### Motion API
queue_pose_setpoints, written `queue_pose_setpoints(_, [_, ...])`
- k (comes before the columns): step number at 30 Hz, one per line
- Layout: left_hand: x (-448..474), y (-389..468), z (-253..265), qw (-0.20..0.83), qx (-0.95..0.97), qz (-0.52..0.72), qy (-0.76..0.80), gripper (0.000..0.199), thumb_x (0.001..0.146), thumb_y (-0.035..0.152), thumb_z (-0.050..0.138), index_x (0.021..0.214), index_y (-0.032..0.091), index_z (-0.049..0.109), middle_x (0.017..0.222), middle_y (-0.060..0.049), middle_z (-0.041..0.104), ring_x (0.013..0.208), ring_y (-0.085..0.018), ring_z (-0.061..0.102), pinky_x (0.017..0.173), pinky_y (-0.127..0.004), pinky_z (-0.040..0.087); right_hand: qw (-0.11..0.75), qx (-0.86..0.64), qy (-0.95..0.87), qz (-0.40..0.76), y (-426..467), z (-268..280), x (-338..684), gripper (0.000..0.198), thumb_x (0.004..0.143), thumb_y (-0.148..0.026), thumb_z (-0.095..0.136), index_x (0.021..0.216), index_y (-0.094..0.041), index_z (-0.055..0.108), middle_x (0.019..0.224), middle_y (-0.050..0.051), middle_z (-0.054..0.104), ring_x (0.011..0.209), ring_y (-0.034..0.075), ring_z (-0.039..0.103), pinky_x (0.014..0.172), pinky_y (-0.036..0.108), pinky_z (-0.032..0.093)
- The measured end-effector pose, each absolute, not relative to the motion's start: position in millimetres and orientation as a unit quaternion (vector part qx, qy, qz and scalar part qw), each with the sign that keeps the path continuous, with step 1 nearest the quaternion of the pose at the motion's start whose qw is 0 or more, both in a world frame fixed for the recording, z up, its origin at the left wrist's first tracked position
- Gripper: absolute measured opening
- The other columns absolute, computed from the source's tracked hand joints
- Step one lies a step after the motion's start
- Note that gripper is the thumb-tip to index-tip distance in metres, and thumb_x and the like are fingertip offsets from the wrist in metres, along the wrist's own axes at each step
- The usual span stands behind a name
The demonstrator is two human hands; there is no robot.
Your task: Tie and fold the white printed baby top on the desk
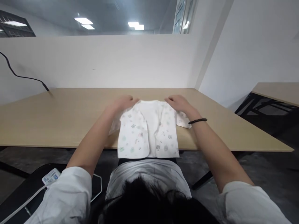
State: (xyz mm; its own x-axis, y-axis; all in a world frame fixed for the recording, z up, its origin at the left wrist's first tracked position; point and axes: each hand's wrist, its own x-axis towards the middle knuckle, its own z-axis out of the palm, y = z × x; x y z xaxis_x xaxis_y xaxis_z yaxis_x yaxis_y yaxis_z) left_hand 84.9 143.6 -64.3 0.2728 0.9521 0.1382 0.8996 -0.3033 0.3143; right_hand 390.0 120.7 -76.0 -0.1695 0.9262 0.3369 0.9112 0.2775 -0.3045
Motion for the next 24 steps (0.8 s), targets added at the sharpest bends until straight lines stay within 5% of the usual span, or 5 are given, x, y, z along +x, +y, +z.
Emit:
queue_pose_setpoints(2, [72.3, 170.5, -90.0, 0.174, 0.794, 0.047, 0.58, 0.078, 0.077, 0.082, 0.038, 0.094, 0.012, 0.067, 0.107, -0.017, 0.067, 0.097, -0.029, 0.06, 0.084, -0.033, 0.044, 0.185, -0.635, -0.746, 0.083, 142.3, -101.6, 401.4, 0.04, 0.101, -0.037, 0.045, 0.068, -0.015, 0.047, 0.073, 0.006, 0.058, 0.067, 0.015, 0.047, 0.06, 0.026, 0.029])
queue_pose_setpoints(8, [20.2, 183.5, -125.1, 0.314, 0.82, 0.031, 0.478, 0.062, 0.063, 0.076, 0.065, 0.086, 0.018, 0.063, 0.083, -0.004, 0.064, 0.071, -0.016, 0.054, 0.064, -0.025, 0.038, 0.123, -0.624, -0.763, 0.119, 148.4, -140.6, 433.3, 0.03, 0.095, -0.041, 0.056, 0.083, -0.014, 0.059, 0.089, 0.007, 0.065, 0.072, 0.016, 0.053, 0.063, 0.025, 0.035])
queue_pose_setpoints(15, [1.1, 197.5, -127.4, 0.197, 0.81, 0.079, 0.547, 0.052, 0.058, 0.056, 0.073, 0.089, 0.016, 0.064, 0.093, -0.008, 0.066, 0.081, -0.02, 0.057, 0.069, -0.026, 0.042, 0.097, -0.702, -0.705, -0.014, 162.5, -128.6, 420.0, 0.042, 0.103, -0.038, 0.039, 0.088, -0.009, 0.067, 0.093, 0.019, 0.065, 0.089, 0.026, 0.06, 0.073, 0.032, 0.039])
queue_pose_setpoints(19, [36.7, 193.5, -124.0, 0.136, 0.825, 0.167, 0.523, 0.051, 0.075, 0.054, 0.063, 0.108, 0.015, 0.06, 0.119, -0.013, 0.061, 0.102, -0.023, 0.056, 0.087, -0.03, 0.046, 0.113, -0.712, -0.692, -0.047, 167.7, -117.9, 391.6, 0.032, 0.098, -0.027, 0.048, 0.107, -0.002, 0.065, 0.115, 0.03, 0.059, 0.114, 0.038, 0.053, 0.087, 0.041, 0.04])
queue_pose_setpoints(24, [100.7, 183.9, -124.3, 0.22, 0.9, 0.123, 0.357, 0.031, 0.083, 0.04, 0.056, 0.097, 0.016, 0.067, 0.106, -0.009, 0.068, 0.094, -0.02, 0.06, 0.085, -0.029, 0.046, 0.089, -0.568, -0.816, 0.051, 170.1, -118.2, 328.9, 0.02, 0.089, -0.013, 0.053, 0.105, -0.014, 0.067, 0.108, 0.015, 0.066, 0.096, 0.024, 0.06, 0.079, 0.028, 0.042])
